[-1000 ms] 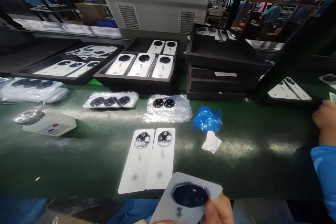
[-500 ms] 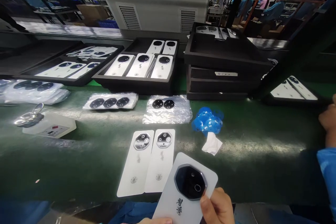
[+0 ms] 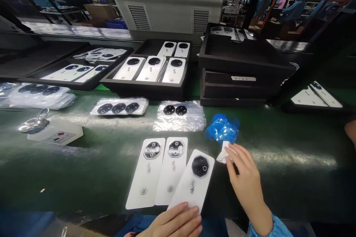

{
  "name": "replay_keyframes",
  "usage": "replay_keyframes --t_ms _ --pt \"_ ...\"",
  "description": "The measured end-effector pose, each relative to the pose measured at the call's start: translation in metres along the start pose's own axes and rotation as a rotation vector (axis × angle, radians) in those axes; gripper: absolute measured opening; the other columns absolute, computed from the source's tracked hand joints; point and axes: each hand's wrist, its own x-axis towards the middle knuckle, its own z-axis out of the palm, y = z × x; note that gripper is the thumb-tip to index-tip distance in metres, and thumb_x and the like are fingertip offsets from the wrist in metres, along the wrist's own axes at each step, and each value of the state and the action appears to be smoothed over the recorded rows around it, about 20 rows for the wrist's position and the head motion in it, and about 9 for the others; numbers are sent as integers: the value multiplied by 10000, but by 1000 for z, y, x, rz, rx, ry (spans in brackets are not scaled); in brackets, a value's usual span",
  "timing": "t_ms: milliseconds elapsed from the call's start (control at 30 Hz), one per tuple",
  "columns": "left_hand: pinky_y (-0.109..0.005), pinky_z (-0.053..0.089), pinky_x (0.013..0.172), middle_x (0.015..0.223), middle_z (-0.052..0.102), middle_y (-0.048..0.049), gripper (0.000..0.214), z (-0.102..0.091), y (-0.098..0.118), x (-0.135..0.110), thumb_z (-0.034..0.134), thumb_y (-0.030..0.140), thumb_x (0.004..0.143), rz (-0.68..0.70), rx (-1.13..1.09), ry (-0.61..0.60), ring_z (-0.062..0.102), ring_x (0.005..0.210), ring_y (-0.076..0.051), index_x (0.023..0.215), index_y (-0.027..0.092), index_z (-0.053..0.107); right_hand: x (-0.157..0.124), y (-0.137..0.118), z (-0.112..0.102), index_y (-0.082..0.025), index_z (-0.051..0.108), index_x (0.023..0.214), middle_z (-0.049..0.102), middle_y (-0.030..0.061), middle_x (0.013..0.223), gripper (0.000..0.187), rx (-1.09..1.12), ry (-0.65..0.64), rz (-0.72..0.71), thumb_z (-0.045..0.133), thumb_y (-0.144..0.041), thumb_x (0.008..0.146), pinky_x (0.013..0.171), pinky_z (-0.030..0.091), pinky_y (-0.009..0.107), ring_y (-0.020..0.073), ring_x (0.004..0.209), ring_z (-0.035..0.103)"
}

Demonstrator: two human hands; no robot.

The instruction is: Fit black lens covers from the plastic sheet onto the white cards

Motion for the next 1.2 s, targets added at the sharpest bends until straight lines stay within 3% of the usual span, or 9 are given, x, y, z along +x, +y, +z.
replay_keyframes --t_ms 167,300,467,700,933,1200 --pt "-170 517 943 975 740 130 137 23 8 2 620 268 902 -2 0 98 614 1107 -85 855 328 734 5 10 7 -234 684 851 741 34 882 295 -68 -107 -249 407 -235 952 678 562 356 218 817 695" --pt "-176 500 960 948 740 148 69 31 14 -1 679 302 861 -41 -11 121 617 1092 -70 834 339 730 7 11 3 -218 663 850 736 31 841 323 -93 -134 -335 364 -190 967 652 533 337 198 777 691" --pt "-192 480 987 953 740 142 116 34 16 -3 635 273 899 -73 -28 110 619 1081 -60 856 324 730 16 6 7 -194 623 808 700 20 723 332 -76 -156 -366 343 -111 967 649 500 317 163 682 656" --pt "-168 506 963 1072 708 148 70 39 19 -10 699 306 843 -88 -14 93 475 1274 -91 882 355 730 21 -17 18 -157 638 830 669 58 748 372 -83 -210 -472 312 -7 927 751 518 355 178 715 618" --pt "-136 558 866 1177 655 150 151 43 24 -18 762 389 754 -90 25 49 359 1357 -132 900 362 734 15 -10 11 -152 650 861 642 57 725 409 -254 -238 -626 300 60 868 828 552 384 180 714 596" --pt "-153 531 924 1210 624 159 200 43 22 -19 761 443 739 -44 55 17 314 1380 -161 927 379 736 17 -11 12 -132 649 867 640 57 745 368 -217 -193 -568 329 48 887 887 546 416 169 736 608"
